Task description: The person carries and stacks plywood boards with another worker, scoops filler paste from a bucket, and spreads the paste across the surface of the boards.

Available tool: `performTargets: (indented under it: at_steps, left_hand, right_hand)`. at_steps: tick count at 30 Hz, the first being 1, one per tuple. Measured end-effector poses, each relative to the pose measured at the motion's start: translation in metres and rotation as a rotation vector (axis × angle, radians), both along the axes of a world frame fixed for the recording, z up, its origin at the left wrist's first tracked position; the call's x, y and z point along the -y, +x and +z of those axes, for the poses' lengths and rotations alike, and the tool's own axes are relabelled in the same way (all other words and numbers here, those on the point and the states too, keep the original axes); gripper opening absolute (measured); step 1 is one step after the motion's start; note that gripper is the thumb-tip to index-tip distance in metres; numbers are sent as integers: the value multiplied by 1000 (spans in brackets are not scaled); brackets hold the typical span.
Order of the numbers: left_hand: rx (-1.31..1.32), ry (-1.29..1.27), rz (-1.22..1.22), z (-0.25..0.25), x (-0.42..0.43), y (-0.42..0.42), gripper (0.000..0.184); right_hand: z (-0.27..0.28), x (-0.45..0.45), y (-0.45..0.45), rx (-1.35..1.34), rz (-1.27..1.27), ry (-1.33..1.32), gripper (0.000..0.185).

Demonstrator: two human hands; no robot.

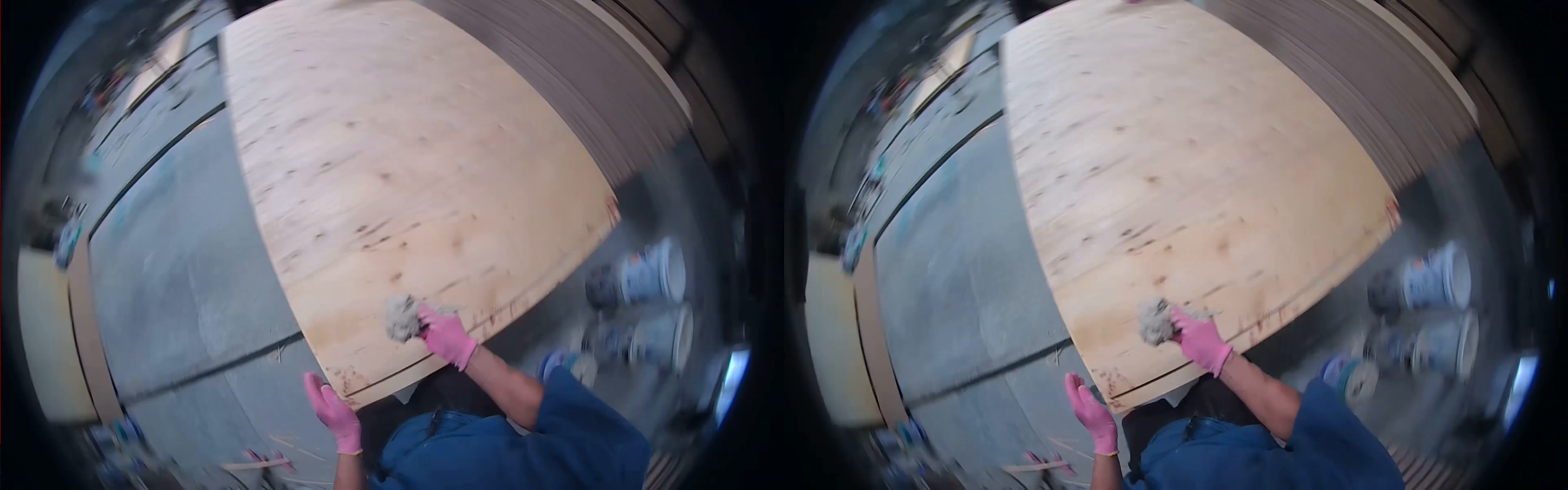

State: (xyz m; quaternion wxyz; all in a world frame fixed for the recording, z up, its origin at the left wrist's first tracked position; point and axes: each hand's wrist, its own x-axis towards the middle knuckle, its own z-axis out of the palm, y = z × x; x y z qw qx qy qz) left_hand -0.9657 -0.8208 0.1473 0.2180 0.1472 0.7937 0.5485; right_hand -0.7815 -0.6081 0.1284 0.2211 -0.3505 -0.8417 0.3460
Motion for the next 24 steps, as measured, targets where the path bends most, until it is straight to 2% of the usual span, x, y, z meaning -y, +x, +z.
performTargets:
  at_steps: [1, 2, 3, 5, 8, 9, 12, 13, 14, 15, 17, 19, 21, 22, 23, 24]
  left_hand:
    - [27, -45, -104, -20, 4, -23, 54]
    - [45, -94, -216, -33, 8, -51, 54]
    - [-70, -129, -397, -41, -3, -79, 54]
    - [-292, -193, -711, -47, -40, -129, 55]
    - [-609, -167, -959, -68, -127, -178, 58]
    - [-718, -149, -1013, -84, -158, -191, 59]
    - [-1022, -251, -1113, -113, -256, -218, 66]
    - [-1115, -293, -1083, -123, -293, -222, 68]
    - [-1112, -402, -1083, -128, -323, -225, 73]
    - [-1150, -396, -1071, -130, -340, -226, 74]
    - [-1176, -375, -1081, -137, -349, -227, 75]
    - [-1166, -327, -1086, -138, -348, -234, 76]
    - [-1169, -348, -1084, -133, -349, -233, 75]
    - [-1169, -362, -1083, -133, -350, -230, 75]
    - [-1176, -362, -1085, -133, -350, -229, 76]
    - [-1179, -379, -1101, -134, -348, -231, 76]
  right_hand:
    - [0, 8, 0, -40, -156, -173, 37]
    - [-14, 15, 3, -421, -271, -546, 35]
    - [-26, 15, 14, -834, -357, -871, 33]
    - [-17, 23, 37, -1238, -603, -988, 31]
    - [25, 33, 46, -1354, -989, -919, 29]
    - [5, 37, 65, -1415, -743, -856, 26]
    - [-8, 16, 66, -1228, -1142, -748, 24]
    - [-35, 5, 76, -1285, -1170, -762, 24]
    - [-49, -11, 85, -1039, -1135, -674, 24]
    - [-64, -17, 87, -792, -1111, -612, 25]
    - [-109, -37, 80, -1667, -1116, -784, 35]
    - [-129, -55, 92, -1011, -1556, -676, 43]
    - [-122, -83, 104, -379, -1689, -512, 51]
    - [-79, -104, 97, -101, -1642, -423, 56]
    - [-60, -110, 90, 176, -1586, -351, 60]
    - [-68, -106, 83, 326, -1509, -335, 62]
